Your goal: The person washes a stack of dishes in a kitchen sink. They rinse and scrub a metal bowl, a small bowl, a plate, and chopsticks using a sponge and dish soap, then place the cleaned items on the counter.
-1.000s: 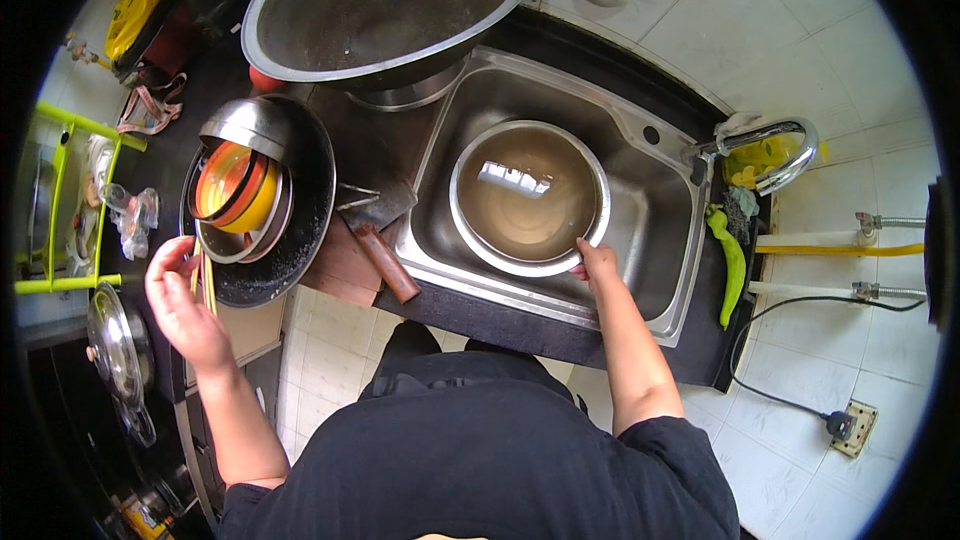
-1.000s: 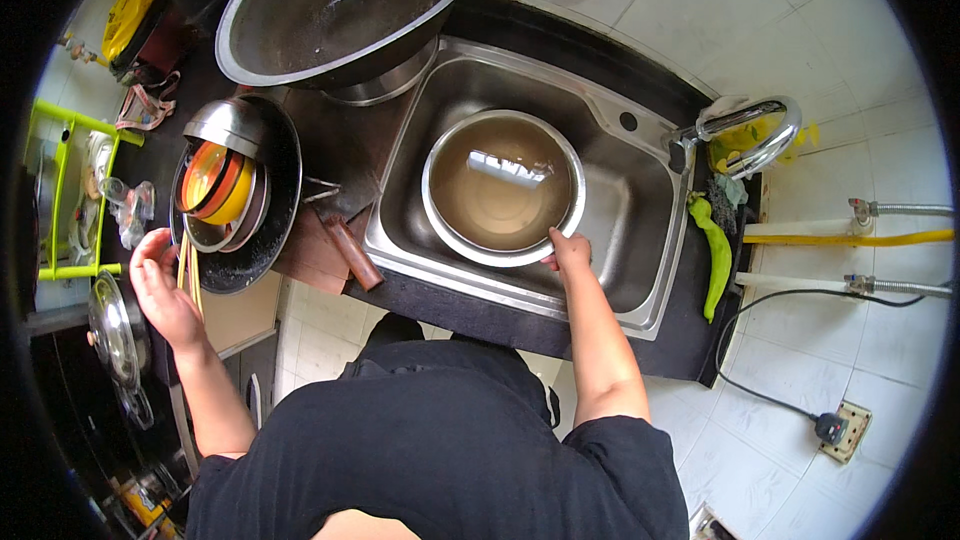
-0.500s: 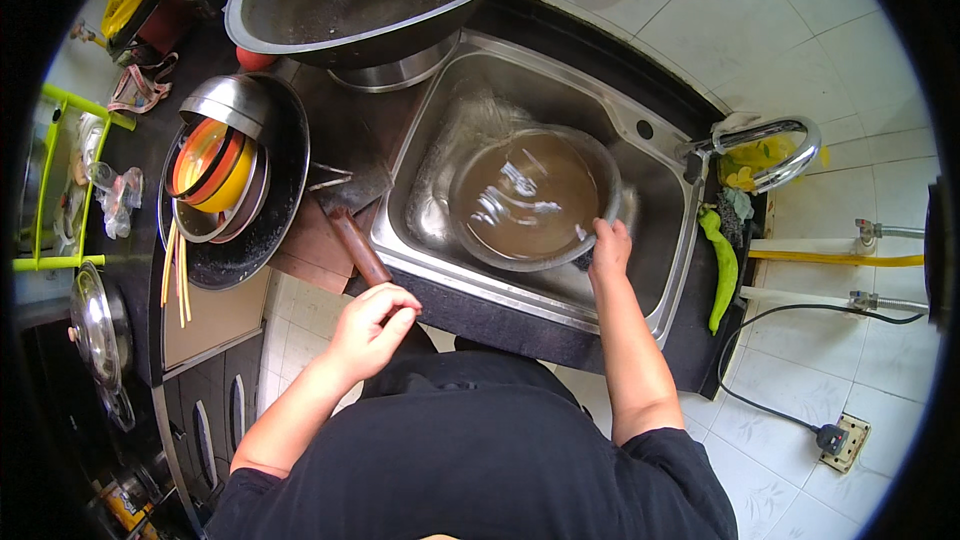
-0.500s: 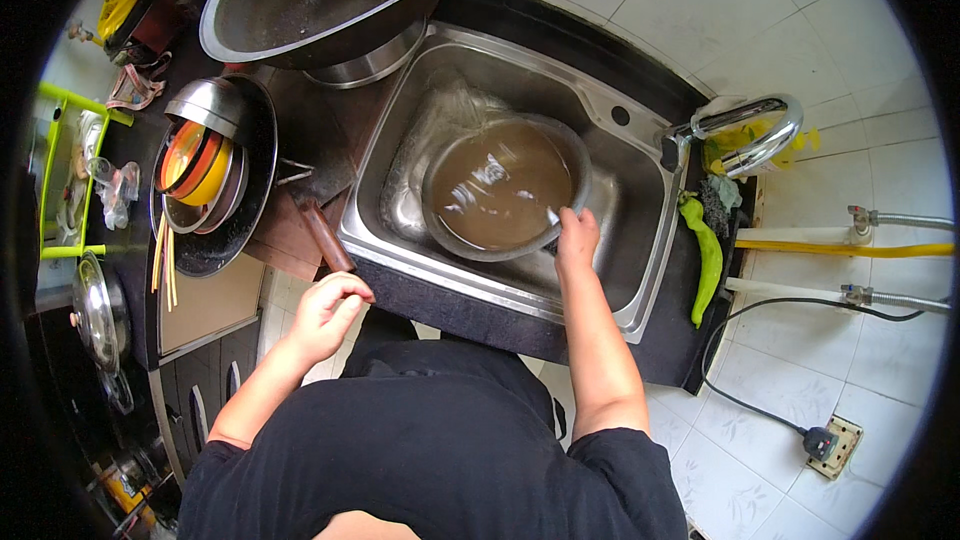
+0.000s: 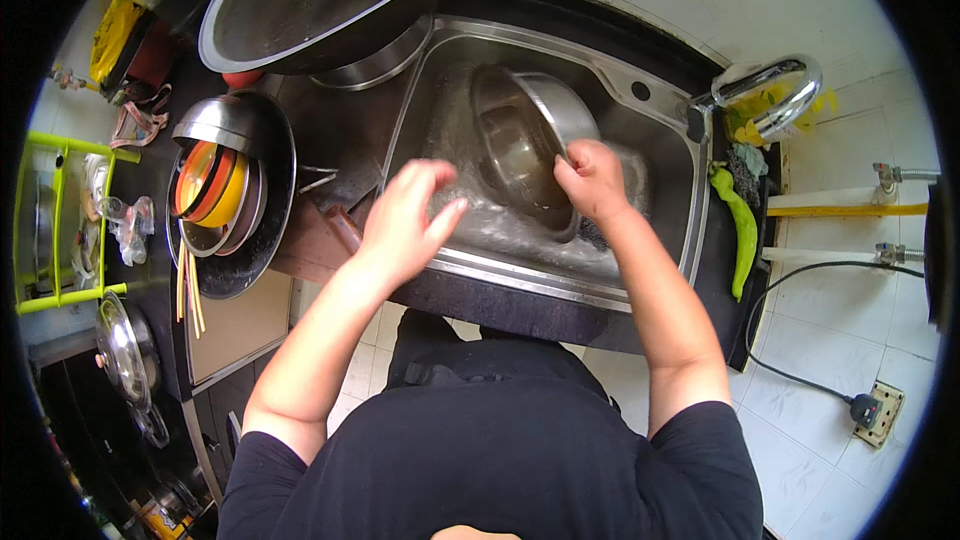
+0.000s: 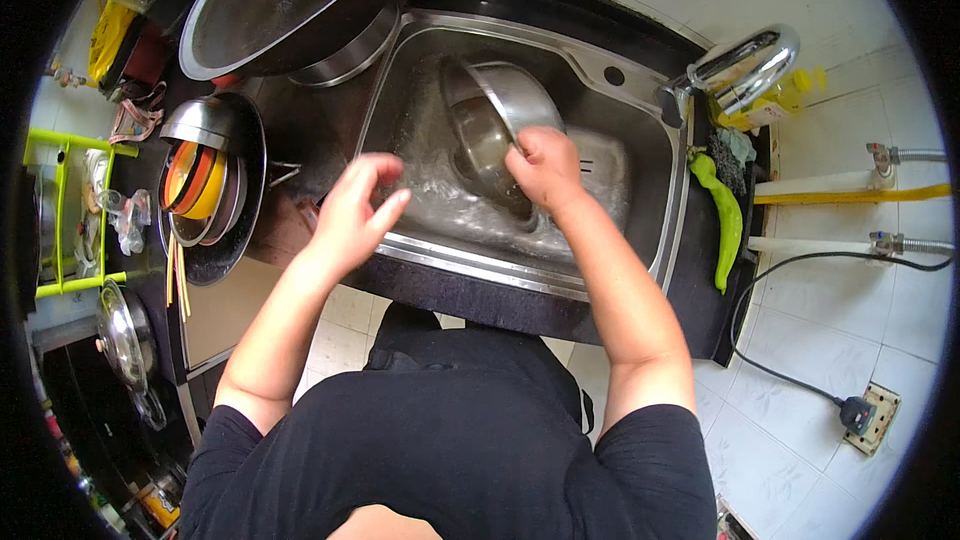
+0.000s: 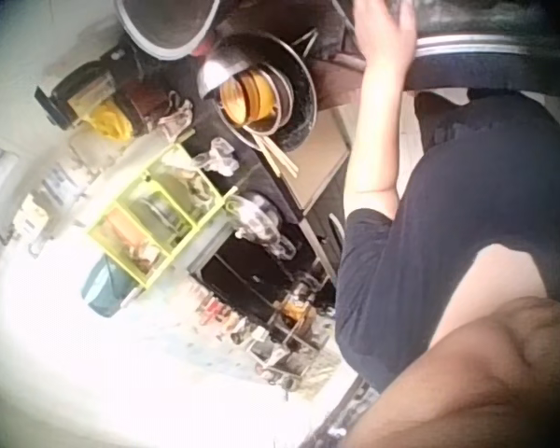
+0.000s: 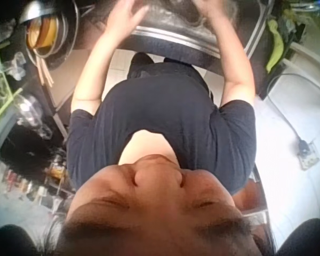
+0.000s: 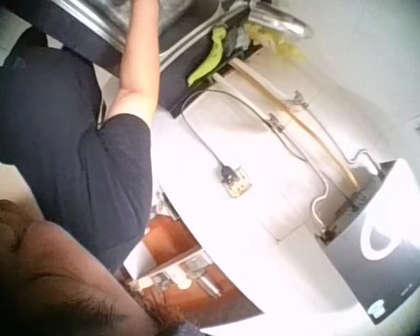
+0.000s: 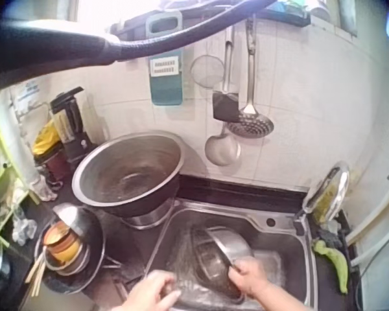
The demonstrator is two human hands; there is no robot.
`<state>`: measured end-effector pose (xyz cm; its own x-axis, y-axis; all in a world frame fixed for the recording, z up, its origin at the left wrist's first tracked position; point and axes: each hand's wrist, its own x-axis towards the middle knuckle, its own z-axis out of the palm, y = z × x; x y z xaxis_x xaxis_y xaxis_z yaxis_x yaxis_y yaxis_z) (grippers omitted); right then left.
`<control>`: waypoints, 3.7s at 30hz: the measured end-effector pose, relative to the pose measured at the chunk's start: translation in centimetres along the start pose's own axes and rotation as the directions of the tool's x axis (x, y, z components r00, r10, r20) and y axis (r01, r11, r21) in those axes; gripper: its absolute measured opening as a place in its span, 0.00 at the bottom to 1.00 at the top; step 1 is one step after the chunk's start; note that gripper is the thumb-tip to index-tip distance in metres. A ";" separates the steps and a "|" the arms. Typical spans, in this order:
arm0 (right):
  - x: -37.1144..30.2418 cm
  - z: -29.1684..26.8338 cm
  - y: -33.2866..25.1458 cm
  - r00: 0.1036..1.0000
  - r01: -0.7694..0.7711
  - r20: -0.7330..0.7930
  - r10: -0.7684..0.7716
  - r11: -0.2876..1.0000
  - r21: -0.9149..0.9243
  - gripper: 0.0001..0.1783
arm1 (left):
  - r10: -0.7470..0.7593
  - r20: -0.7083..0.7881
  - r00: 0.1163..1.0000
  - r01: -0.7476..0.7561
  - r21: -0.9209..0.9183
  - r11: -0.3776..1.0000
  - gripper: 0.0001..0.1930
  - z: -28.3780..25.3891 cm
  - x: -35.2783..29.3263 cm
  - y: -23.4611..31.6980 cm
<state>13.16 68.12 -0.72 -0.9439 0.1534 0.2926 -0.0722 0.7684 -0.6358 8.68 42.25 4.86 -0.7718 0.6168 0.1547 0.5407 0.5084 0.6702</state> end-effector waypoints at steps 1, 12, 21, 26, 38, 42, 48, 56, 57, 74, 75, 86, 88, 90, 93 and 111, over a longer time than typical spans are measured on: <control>0.5 -1.2 -0.7 0.993 0.113 0.040 -0.112 0.994 -0.013 0.10 | 0.080 -0.077 0.994 -0.071 0.105 0.992 0.23 0.0 1.4 0.3; 3.9 -11.7 -4.0 0.829 0.556 0.104 -0.550 0.785 -0.274 0.11 | 0.548 -0.075 0.833 -0.489 0.364 0.793 0.09 -0.4 7.7 3.2; 1.2 -10.4 11.1 0.963 -0.191 -0.262 0.056 0.829 -0.525 0.22 | 0.399 -0.356 0.845 -0.272 0.355 0.894 0.08 0.6 6.6 2.1; -1.9 -8.0 9.1 0.897 -0.104 -0.401 -0.185 0.794 -0.599 0.17 | 0.218 -0.446 0.868 -0.120 0.238 0.964 0.08 1.6 5.3 0.4; -12.4 6.8 20.4 0.728 -0.523 0.280 0.625 0.771 -0.363 0.20 | -0.757 -0.075 0.649 0.313 -0.880 0.356 0.12 7.8 3.8 -2.2; -7.4 -1.9 14.4 0.699 -0.677 -0.019 0.715 0.653 -0.341 0.11 | -0.787 0.055 0.615 0.291 -0.943 0.161 0.15 8.6 2.9 -2.6; -2.5 -5.3 7.8 0.924 -0.333 -0.212 0.319 0.943 -0.031 0.07 | -0.704 0.108 0.702 0.297 -0.943 0.151 0.14 10.7 3.2 -1.6; -2.5 4.9 11.7 0.856 -0.479 0.161 0.492 0.871 -0.110 0.16 | -0.652 0.296 0.698 0.321 -0.943 -0.084 0.17 13.9 3.7 -1.0; -2.2 6.4 12.3 0.857 -0.495 0.092 0.507 0.860 -0.124 0.17 | -0.648 0.322 0.691 0.328 -0.937 -0.116 0.18 14.6 3.7 -1.2; -2.0 11.9 14.9 0.926 -0.269 0.209 0.316 0.936 -0.226 0.16 | -0.646 0.401 0.650 0.551 -0.834 0.036 0.19 19.9 3.1 -4.5; -1.8 12.4 12.0 0.884 -0.270 0.355 0.303 0.953 -0.141 0.18 | -0.663 0.361 0.655 0.534 -0.843 0.068 0.18 19.9 3.0 -5.0; -1.7 7.4 17.4 0.823 -0.294 0.258 0.505 0.769 -0.568 0.19 | -0.643 0.242 0.727 0.520 -0.805 0.285 0.17 19.8 3.2 -5.9; -1.7 10.7 14.5 0.827 -0.422 0.297 0.477 0.877 -0.231 0.21 | -0.635 0.218 0.741 0.502 -0.809 0.307 0.17 19.6 3.6 -5.2; -4.6 12.7 13.0 0.856 -0.137 0.503 0.120 0.991 -0.004 0.19 | -0.643 0.207 0.737 0.505 -0.801 0.321 0.17 19.6 3.0 -5.5; -6.8 8.2 11.8 0.590 -0.068 0.798 0.123 0.992 -0.104 0.16 | -0.655 0.201 0.729 0.512 -0.794 0.327 0.17 19.8 2.9 -6.1; -6.9 5.5 21.9 0.658 0.388 0.749 0.081 0.815 -0.429 0.28 | -0.671 0.061 0.739 0.489 -0.734 0.471 0.09 19.8 3.5 -6.5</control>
<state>16.29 80.53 -20.58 -0.8680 -0.3022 -0.3940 -0.2871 0.9528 -0.0983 9.13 53.00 -13.30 -0.9126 0.1517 -0.3798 -0.3681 0.0997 0.9244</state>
